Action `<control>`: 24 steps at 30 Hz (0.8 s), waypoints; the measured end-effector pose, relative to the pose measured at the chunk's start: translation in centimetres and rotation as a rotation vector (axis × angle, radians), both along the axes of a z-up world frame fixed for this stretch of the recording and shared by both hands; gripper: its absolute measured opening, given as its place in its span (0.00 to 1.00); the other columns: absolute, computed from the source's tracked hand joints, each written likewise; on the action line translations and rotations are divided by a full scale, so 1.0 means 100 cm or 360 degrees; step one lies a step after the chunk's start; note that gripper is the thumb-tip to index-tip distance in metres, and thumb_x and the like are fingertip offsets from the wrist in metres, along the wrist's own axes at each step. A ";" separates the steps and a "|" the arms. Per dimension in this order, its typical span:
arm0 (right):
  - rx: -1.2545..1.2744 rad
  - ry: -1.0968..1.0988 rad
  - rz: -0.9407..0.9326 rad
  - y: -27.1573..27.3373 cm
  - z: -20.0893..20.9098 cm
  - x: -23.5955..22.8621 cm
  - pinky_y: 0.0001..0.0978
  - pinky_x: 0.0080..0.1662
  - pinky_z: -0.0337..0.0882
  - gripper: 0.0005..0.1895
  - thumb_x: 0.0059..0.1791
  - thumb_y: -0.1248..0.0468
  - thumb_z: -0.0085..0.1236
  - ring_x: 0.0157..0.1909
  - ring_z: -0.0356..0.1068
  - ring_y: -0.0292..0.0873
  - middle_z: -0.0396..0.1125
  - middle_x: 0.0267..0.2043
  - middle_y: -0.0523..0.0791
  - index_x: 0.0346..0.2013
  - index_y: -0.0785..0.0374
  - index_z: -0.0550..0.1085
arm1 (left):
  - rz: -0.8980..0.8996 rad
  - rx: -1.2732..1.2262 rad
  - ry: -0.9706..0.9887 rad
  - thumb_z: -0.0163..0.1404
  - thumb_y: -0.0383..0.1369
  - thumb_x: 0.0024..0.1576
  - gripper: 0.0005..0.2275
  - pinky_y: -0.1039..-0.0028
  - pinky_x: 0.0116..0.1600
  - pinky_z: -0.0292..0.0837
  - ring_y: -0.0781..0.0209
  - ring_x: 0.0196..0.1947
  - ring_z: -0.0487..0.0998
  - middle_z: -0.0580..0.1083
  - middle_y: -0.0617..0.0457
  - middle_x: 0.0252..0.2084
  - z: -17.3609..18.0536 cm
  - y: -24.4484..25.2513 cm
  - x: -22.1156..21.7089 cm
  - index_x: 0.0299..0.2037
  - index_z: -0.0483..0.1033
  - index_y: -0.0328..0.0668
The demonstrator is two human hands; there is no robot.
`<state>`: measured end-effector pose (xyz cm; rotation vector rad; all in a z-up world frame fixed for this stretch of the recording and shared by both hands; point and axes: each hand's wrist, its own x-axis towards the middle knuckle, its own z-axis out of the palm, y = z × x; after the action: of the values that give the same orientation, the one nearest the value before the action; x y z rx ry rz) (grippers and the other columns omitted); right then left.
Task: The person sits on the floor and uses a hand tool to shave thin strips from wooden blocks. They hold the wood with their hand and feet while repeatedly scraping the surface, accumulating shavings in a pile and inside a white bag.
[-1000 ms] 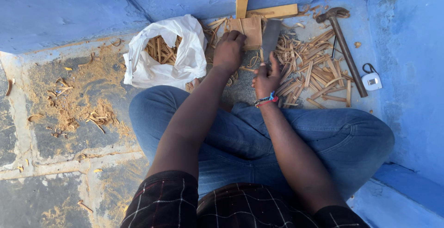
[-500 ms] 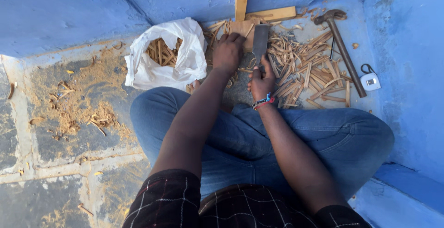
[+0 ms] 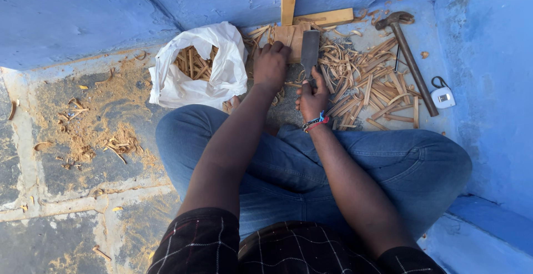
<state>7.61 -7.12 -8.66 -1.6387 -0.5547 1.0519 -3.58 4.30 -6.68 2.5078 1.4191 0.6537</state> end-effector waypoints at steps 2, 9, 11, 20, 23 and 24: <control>-0.0003 0.0011 -0.0019 0.000 -0.001 -0.002 0.25 0.21 0.66 0.26 0.57 0.65 0.49 0.19 0.62 0.31 0.67 0.27 0.41 0.71 0.50 0.62 | 0.0047 -0.0032 -0.0030 0.47 0.27 0.54 0.11 0.57 0.57 0.65 0.51 0.50 0.76 0.76 0.52 0.45 -0.001 0.000 -0.002 0.45 0.79 0.48; 0.0021 0.0080 -0.0024 0.002 -0.004 -0.001 0.25 0.21 0.66 0.26 0.57 0.65 0.48 0.19 0.62 0.31 0.67 0.28 0.41 0.71 0.49 0.62 | 0.0070 -0.0023 -0.0149 0.48 0.28 0.56 0.09 0.56 0.58 0.65 0.50 0.49 0.76 0.78 0.51 0.42 -0.009 0.005 -0.002 0.43 0.81 0.45; 0.0027 0.0109 -0.0029 0.000 -0.004 -0.002 0.25 0.21 0.65 0.26 0.57 0.65 0.48 0.19 0.62 0.31 0.66 0.28 0.41 0.71 0.49 0.62 | 0.0053 0.0030 -0.0181 0.49 0.29 0.55 0.09 0.56 0.58 0.65 0.49 0.48 0.76 0.77 0.51 0.42 -0.012 0.004 -0.004 0.42 0.81 0.45; 0.0008 0.0097 -0.0012 -0.003 -0.001 -0.004 0.25 0.21 0.65 0.26 0.56 0.64 0.48 0.19 0.62 0.31 0.67 0.28 0.42 0.71 0.48 0.62 | 0.0005 0.0066 -0.0223 0.51 0.33 0.57 0.06 0.56 0.54 0.66 0.48 0.46 0.76 0.77 0.51 0.40 -0.018 0.006 0.000 0.39 0.81 0.47; -0.0035 0.0125 -0.0005 -0.005 0.000 -0.005 0.26 0.21 0.65 0.26 0.56 0.64 0.48 0.19 0.62 0.32 0.67 0.28 0.42 0.70 0.47 0.62 | -0.0022 0.0113 -0.0247 0.52 0.33 0.56 0.06 0.57 0.54 0.67 0.48 0.47 0.76 0.77 0.52 0.40 -0.017 0.006 -0.002 0.39 0.81 0.46; -0.0040 0.0131 0.0003 -0.006 0.000 -0.005 0.26 0.21 0.65 0.26 0.56 0.64 0.48 0.19 0.62 0.32 0.67 0.28 0.42 0.70 0.47 0.63 | -0.0031 0.0127 -0.0245 0.53 0.33 0.56 0.06 0.57 0.54 0.67 0.48 0.48 0.76 0.77 0.51 0.40 -0.015 0.006 -0.001 0.40 0.81 0.45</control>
<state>7.08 -7.70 -8.64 -1.6096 -0.4904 1.1263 -3.73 4.88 -8.21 2.4659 1.3380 0.8957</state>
